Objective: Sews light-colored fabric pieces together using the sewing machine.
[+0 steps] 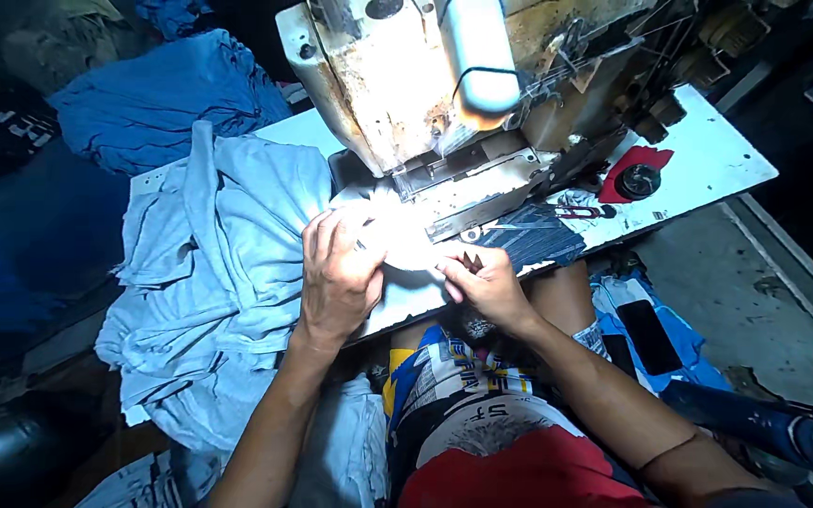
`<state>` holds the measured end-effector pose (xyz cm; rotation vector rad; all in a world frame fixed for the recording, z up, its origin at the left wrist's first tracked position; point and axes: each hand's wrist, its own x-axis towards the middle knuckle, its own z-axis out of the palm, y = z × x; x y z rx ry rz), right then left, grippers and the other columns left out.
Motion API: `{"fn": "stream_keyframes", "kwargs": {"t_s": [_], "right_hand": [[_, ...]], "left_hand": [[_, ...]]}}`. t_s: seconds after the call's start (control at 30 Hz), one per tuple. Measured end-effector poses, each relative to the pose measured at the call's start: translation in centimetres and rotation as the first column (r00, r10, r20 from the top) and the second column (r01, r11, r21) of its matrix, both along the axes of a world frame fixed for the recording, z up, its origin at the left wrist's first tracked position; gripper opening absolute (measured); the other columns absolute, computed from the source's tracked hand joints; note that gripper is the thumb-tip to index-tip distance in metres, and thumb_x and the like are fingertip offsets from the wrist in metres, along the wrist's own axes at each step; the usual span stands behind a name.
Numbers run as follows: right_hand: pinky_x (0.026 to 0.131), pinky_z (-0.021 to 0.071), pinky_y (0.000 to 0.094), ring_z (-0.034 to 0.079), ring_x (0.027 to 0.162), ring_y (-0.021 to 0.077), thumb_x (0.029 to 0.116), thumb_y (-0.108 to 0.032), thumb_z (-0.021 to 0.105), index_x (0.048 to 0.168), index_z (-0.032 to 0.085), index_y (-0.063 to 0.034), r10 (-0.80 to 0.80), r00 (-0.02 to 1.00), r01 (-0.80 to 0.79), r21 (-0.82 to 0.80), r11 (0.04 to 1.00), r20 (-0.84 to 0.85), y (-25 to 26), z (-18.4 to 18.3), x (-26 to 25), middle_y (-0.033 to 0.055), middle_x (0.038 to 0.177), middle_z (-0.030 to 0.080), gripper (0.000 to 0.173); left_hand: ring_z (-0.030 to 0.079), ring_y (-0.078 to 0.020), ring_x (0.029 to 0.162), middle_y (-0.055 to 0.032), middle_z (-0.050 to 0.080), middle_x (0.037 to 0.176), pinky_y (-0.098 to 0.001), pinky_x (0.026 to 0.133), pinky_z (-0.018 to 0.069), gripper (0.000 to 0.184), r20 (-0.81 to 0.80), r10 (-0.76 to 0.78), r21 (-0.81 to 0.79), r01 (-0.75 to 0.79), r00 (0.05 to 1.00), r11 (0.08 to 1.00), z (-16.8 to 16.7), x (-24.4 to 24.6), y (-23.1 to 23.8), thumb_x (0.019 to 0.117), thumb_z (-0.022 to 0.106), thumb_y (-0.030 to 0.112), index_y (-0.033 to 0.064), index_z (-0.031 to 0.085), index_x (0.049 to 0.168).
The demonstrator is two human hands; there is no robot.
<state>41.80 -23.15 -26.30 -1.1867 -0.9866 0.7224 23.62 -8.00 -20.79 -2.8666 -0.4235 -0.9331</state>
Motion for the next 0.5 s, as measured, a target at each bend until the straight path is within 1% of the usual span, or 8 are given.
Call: {"fn": "stream_keyframes", "kwargs": {"t_s": [0.07, 0.1, 0.13, 0.17, 0.2, 0.3, 0.37, 0.5], "right_hand": [[0.045, 0.0494, 0.0251, 0.055, 0.047, 0.0104, 0.1011, -0.009, 0.063, 0.102, 0.072, -0.0004, -0.014, 1.000, 0.013, 0.023, 1.000, 0.023, 0.8, -0.1, 0.3, 0.0044, 0.060, 0.061, 0.013], [0.045, 0.0493, 0.0252, 0.055, 0.047, 0.0103, 0.1012, -0.009, 0.063, 0.104, 0.072, -0.0001, -0.013, 1.000, 0.012, 0.033, 0.999, 0.025, 1.1, -0.1, 0.4, 0.0046, 0.060, 0.061, 0.013], [0.044, 0.0493, 0.0252, 0.055, 0.046, 0.0101, 0.1014, -0.009, 0.063, 0.104, 0.072, 0.0000, -0.008, 1.000, 0.007, 0.043, 0.999, 0.026, 1.4, 0.0, 0.5, 0.0048, 0.060, 0.061, 0.013], [0.044, 0.0491, 0.0251, 0.055, 0.046, 0.0099, 0.1014, -0.009, 0.063, 0.103, 0.072, 0.0003, -0.005, 1.000, 0.003, 0.052, 0.999, 0.025, 1.6, 0.0, 0.5, 0.0049, 0.060, 0.061, 0.013], [0.044, 0.0487, 0.0251, 0.054, 0.046, 0.0099, 0.1016, -0.009, 0.063, 0.103, 0.071, 0.0004, -0.002, 1.000, 0.001, 0.056, 0.998, 0.025, 1.7, 0.0, 0.5, 0.0050, 0.060, 0.061, 0.013], [0.043, 0.0489, 0.0254, 0.054, 0.046, 0.0106, 0.1018, -0.010, 0.063, 0.104, 0.071, 0.0003, -0.008, 1.000, 0.007, 0.055, 0.998, 0.022, 1.8, 0.2, 0.3, 0.0056, 0.060, 0.060, 0.014], [0.043, 0.0481, 0.0254, 0.054, 0.045, 0.0108, 0.1020, -0.010, 0.063, 0.103, 0.071, 0.0003, -0.012, 1.000, 0.011, 0.056, 0.998, 0.016, 2.0, 0.2, 0.2, 0.0060, 0.060, 0.060, 0.013], [0.042, 0.0472, 0.0253, 0.053, 0.045, 0.0109, 0.1018, -0.009, 0.063, 0.107, 0.072, 0.0002, -0.029, 0.999, 0.026, 0.083, 0.996, 0.037, 2.7, 0.2, 0.3, 0.0063, 0.062, 0.061, 0.014]], "left_hand": [[0.041, -0.0344, 0.146, -0.0157, 0.050, 0.152, -0.0532, 0.119, 0.0338, 0.028, -0.052, 0.042, -0.095, -0.047, 0.998, 0.994, 0.2, -0.1, 0.2, 0.0926, 0.060, 0.016, 0.0139, 0.076, 0.116], [0.042, -0.0333, 0.145, -0.0148, 0.046, 0.156, -0.0518, 0.116, 0.0382, 0.029, -0.074, 0.057, -0.130, -0.066, 0.996, 0.989, 0.2, -0.2, 0.2, 0.0928, 0.060, 0.016, 0.0134, 0.075, 0.117], [0.048, -0.0324, 0.140, -0.0140, 0.045, 0.157, -0.0506, 0.110, 0.0448, 0.027, -0.085, 0.064, -0.147, -0.076, 0.994, 0.986, 0.1, -0.3, 0.3, 0.0930, 0.061, 0.015, 0.0123, 0.074, 0.116], [0.053, -0.0316, 0.135, -0.0137, 0.046, 0.155, -0.0495, 0.105, 0.0493, 0.025, -0.085, 0.061, -0.154, -0.073, 0.995, 0.985, 0.0, -0.4, 0.4, 0.0935, 0.062, 0.013, 0.0112, 0.074, 0.115], [0.056, -0.0312, 0.132, -0.0141, 0.049, 0.153, -0.0484, 0.102, 0.0507, 0.023, -0.073, 0.052, -0.153, -0.062, 0.996, 0.986, -0.1, -0.4, 0.5, 0.0937, 0.063, 0.011, 0.0101, 0.074, 0.114], [0.057, -0.0315, 0.130, -0.0159, 0.056, 0.147, -0.0474, 0.103, 0.0499, 0.021, -0.018, 0.021, -0.126, -0.023, 1.000, 0.992, -0.3, -0.3, 1.0, 0.0939, 0.063, 0.007, 0.0082, 0.076, 0.110], [0.057, -0.0311, 0.130, -0.0155, 0.057, 0.145, -0.0482, 0.104, 0.0494, 0.021, 0.016, 0.009, -0.126, -0.007, 1.000, 0.992, -0.4, 0.0, 1.3, 0.0953, 0.061, 0.006, 0.0085, 0.076, 0.110], [0.057, -0.0272, 0.130, -0.0105, 0.052, 0.150, -0.0483, 0.101, 0.0509, 0.023, -0.003, 0.015, -0.218, -0.015, 1.000, 0.976, 0.4, 0.5, 1.6, 0.0936, 0.060, 0.009, 0.0093, 0.075, 0.110]]}}
